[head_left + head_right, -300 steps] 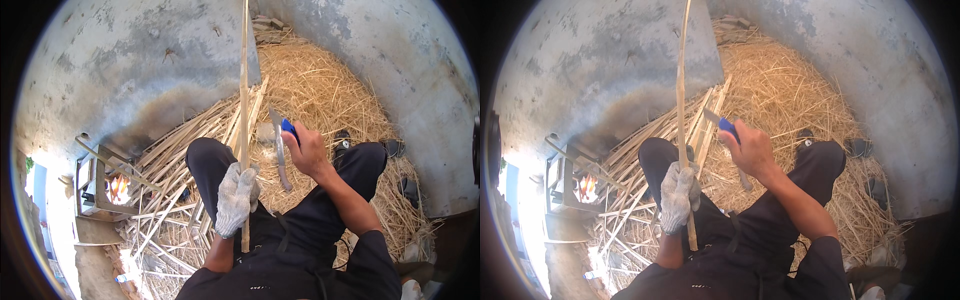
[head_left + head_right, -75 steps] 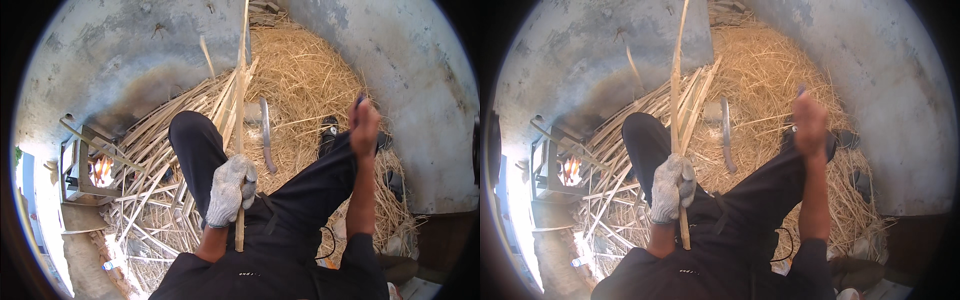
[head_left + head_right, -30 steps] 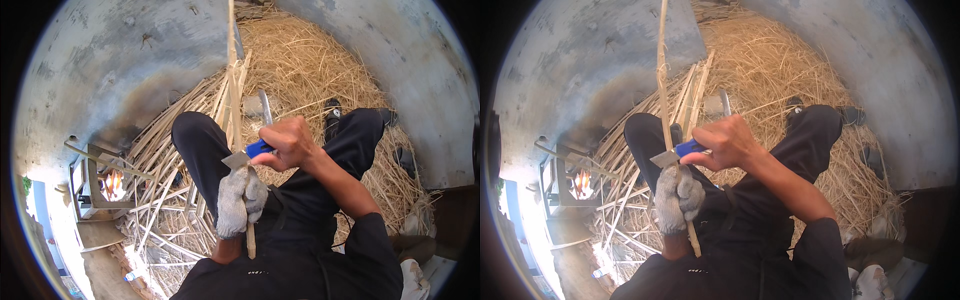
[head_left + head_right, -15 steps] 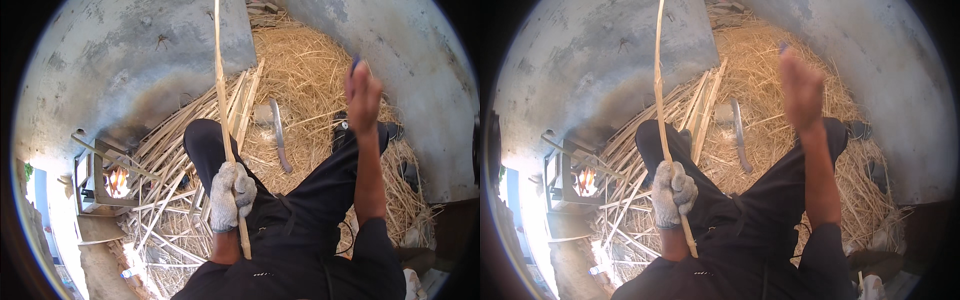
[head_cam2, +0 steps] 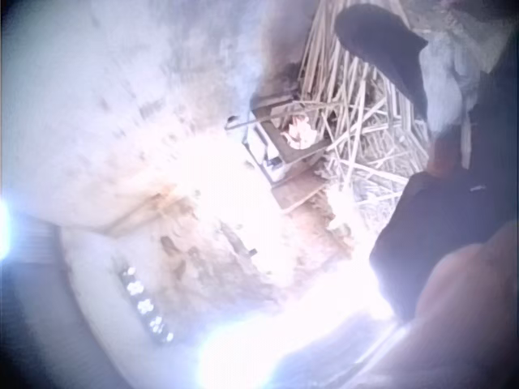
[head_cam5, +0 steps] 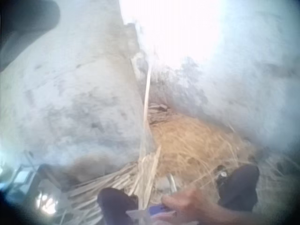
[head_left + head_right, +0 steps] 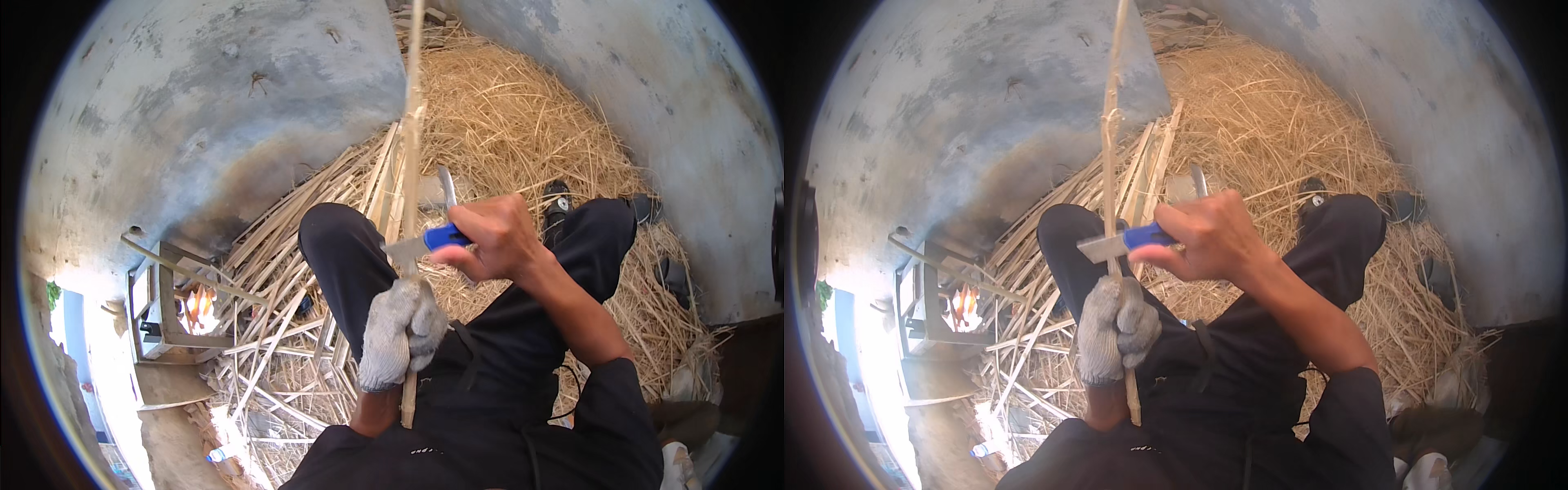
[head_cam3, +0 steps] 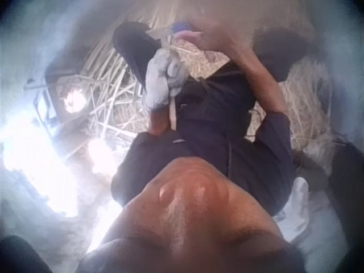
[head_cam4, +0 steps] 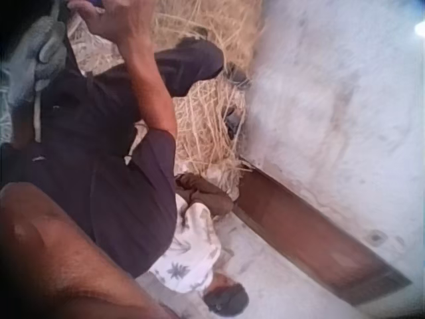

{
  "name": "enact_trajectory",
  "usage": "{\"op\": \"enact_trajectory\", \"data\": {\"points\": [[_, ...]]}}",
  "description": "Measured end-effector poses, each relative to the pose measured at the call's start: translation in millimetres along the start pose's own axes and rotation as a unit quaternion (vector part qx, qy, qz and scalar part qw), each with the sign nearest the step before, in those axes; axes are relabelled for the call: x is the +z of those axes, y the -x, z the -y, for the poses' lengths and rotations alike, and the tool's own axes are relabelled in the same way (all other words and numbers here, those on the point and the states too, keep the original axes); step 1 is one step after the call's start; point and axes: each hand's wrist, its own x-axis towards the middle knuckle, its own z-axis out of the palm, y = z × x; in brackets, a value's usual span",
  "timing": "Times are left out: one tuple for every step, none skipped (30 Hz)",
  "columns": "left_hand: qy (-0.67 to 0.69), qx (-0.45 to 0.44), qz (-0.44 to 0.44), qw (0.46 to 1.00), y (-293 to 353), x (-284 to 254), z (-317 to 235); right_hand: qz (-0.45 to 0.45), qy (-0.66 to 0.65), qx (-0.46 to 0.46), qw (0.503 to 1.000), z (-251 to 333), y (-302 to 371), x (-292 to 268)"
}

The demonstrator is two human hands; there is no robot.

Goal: The person sits on a straw-covered floor and uses a knife to split a long bamboo stick into thin strips. They hold the bamboo vertically and shave off layers, occasionally switching between a blue-handled and a green-handled knife.

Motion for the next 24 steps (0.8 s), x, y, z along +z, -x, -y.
{"op": "enact_trajectory", "data": {"points": [[0.001,-0.002,-0.014,1.0,-3,-2,4,-0.031,0.019,0.032,0.999,-11,-2,11],[0.0,-0.002,-0.026,1.0,-7,-4,8,-0.066,0.039,0.062,0.995,-19,-9,14],[-0.014,0.019,-0.028,0.999,-8,-1,15,-0.043,0.081,0.072,0.993,-24,-12,7],[-0.017,0.018,-0.039,0.999,-9,0,14,-0.054,0.091,0.062,0.992,-27,-15,7],[-0.019,0.019,-0.051,0.998,-9,1,11,-0.065,0.101,0.052,0.991,-30,-19,11],[-0.022,0.019,-0.064,0.998,-10,1,9,-0.074,0.11,0.041,0.99,-37,-22,14],[0.006,0.024,-0.018,1.0,-10,-2,12,-0.122,0.078,0.172,0.974,-69,-21,15],[-0.011,0.011,-0.016,1.0,-6,-1,19,-0.177,0.05,0.297,0.937,-119,-27,0],[-0.034,-0.006,-0.012,0.999,5,-3,28,-0.335,0.177,0.327,0.866,-171,-25,-44],[-0.063,-0.017,-0.026,0.998,17,-10,26,-0.33,0.14,0.461,0.812,-175,-34,-87],[-0.062,-0.027,-0.058,0.996,18,-14,26,-0.378,0.11,0.433,0.811,-147,-44,-110],[-0.064,-0.013,-0.071,0.995,13,-20,21,-0.382,0.125,0.337,0.851,-143,-46,-114],[-0.057,-0.013,-0.073,0.996,3,-24,21,-0.378,0.158,0.243,0.88,-139,-36,-126],[-0.051,-0.005,-0.081,0.995,-5,-28,20,-0.317,0.098,0.246,0.911,-125,-30,-122],[-0.051,0.006,-0.076,0.996,-7,-30,20,-0.253,0.028,0.245,0.936,-109,-25,-108],[-0.077,0.008,-0.075,0.994,-10,-25,16,-0.223,-0.03,0.221,0.949,-99,-17,-95],[-0.107,0.012,-0.075,0.991,-11,-18,9,-0.195,-0.091,0.195,0.957,-92,-9,-78],[-0.138,0.017,-0.074,0.988,-13,-15,4,-0.171,-0.095,0.166,0.967,-82,-2,-62],[-0.141,0.018,-0.058,0.988,-16,-13,-1,-0.15,-0.097,0.139,0.974,-75,5,-52],[-0.173,0.04,-0.073,0.981,-20,-9,-6,-0.13,-0.095,0.135,0.978,-70,11,-39],[-0.204,0.062,-0.088,0.973,-26,-1,-11,-0.111,-0.091,0.13,0.981,-67,14,-31],[-0.237,0.081,-0.104,0.962,-30,4,-18,-0.107,-0.097,0.155,0.977,-64,17,-26],[-0.235,0.105,-0.094,0.962,-35,0,-22,-0.103,-0.104,0.18,0.973,-62,20,-24],[-0.233,0.11,-0.105,0.961,-40,0,-28,-0.097,-0.111,0.204,0.968,-61,22,-22]]}}
